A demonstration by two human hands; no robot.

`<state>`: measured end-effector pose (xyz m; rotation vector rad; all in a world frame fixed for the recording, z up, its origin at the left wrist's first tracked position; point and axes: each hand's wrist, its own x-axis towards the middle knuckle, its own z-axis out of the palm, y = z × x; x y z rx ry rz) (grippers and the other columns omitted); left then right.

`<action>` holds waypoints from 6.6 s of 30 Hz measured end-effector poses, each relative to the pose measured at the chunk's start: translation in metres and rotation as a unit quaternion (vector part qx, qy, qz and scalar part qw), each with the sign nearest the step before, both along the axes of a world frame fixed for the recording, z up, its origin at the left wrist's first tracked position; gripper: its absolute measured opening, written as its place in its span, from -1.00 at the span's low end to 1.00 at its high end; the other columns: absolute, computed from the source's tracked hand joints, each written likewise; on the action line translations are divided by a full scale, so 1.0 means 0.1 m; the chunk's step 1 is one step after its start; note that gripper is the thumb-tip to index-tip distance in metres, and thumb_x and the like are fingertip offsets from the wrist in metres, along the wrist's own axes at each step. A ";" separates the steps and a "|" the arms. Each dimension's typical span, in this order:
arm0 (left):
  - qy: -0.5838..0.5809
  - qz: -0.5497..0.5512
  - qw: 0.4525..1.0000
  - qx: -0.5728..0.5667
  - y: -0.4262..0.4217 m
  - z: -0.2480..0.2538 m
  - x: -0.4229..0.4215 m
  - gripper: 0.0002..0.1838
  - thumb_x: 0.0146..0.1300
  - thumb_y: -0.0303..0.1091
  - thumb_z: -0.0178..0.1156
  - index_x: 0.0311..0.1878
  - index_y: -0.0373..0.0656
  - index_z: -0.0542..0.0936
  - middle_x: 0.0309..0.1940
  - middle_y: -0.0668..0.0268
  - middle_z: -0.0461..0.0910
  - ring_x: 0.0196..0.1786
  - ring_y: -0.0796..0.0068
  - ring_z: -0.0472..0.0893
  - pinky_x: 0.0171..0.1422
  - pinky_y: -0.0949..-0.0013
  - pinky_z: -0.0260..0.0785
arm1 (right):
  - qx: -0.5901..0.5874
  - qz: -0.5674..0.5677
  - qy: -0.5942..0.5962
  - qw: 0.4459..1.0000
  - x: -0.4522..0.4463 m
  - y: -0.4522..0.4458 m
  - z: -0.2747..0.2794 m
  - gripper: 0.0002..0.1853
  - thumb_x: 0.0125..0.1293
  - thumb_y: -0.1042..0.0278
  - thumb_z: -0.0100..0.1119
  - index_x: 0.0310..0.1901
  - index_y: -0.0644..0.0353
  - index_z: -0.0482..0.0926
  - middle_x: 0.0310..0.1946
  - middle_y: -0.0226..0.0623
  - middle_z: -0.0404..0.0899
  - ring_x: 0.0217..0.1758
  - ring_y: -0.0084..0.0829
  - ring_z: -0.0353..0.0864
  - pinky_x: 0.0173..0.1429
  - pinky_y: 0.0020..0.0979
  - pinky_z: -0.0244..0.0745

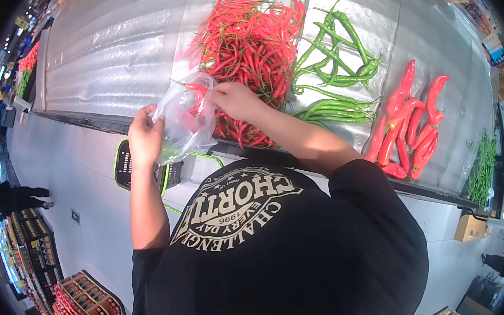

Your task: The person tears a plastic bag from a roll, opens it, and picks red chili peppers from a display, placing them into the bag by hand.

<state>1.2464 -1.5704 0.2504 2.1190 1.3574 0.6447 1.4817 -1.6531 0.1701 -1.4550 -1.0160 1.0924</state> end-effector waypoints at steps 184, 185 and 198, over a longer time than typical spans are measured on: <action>-0.331 -0.258 0.834 -0.358 -1.11 0.08 0.77 -0.74 0.39 -0.61 0.08 0.12 -0.30 0.50 -0.13 0.23 0.63 -0.14 0.54 0.62 0.02 0.47 0.51 | 0.076 -0.085 -0.663 0.740 1.46 0.27 0.76 -0.60 0.22 0.19 0.19 0.12 -0.06 0.57 -0.16 -0.20 0.66 -0.02 -0.14 0.65 0.06 -0.14 0.54; -0.325 -0.255 0.838 -0.356 -1.10 0.07 0.76 -0.74 0.39 -0.60 0.08 0.12 -0.30 0.50 -0.13 0.23 0.63 -0.14 0.54 0.63 0.02 0.47 0.51 | 0.046 -0.063 -0.673 0.736 1.47 0.33 0.74 -0.61 0.22 0.17 0.19 0.11 -0.07 0.58 -0.18 -0.20 0.66 -0.03 -0.15 0.66 0.04 -0.14 0.54; -0.357 -0.231 0.848 -0.316 -1.05 0.09 0.68 -0.73 0.39 -0.60 0.07 0.13 -0.28 0.50 -0.12 0.23 0.64 -0.13 0.52 0.64 0.00 0.45 0.52 | 0.263 -0.198 -0.217 0.919 1.44 -0.08 0.96 -0.82 0.36 0.36 0.19 -0.05 0.17 0.62 -0.28 -0.32 0.69 -0.24 -0.51 0.66 -0.13 -0.46 0.55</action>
